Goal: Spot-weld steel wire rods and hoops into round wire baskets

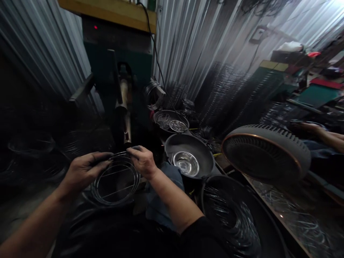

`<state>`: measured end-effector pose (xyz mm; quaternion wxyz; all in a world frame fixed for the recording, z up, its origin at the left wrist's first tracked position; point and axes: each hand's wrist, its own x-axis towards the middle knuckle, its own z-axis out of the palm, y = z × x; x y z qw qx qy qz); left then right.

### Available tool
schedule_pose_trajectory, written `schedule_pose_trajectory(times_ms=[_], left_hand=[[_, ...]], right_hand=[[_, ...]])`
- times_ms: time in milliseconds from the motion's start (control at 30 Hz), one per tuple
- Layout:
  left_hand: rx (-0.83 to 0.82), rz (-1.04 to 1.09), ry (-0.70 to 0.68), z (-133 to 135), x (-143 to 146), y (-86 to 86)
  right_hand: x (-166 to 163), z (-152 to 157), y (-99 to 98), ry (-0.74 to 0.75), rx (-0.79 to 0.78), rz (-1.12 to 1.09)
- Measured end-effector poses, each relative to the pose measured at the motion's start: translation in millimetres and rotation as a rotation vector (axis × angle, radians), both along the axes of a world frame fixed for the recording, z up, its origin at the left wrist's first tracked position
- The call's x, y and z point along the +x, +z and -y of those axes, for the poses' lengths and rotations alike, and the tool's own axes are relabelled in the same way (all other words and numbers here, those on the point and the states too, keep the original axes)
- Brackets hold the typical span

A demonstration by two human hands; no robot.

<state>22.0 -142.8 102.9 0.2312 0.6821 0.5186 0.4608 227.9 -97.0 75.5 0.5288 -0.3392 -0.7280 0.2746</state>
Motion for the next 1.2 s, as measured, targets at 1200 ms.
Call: schedule_pose_trajectory(times_ms=[1200], left_hand=[[0.101,-0.517,0.025,-116,-4,-38.7]], right_hand=[[-14,-119,14.7,-0.063,-0.086,0.694]])
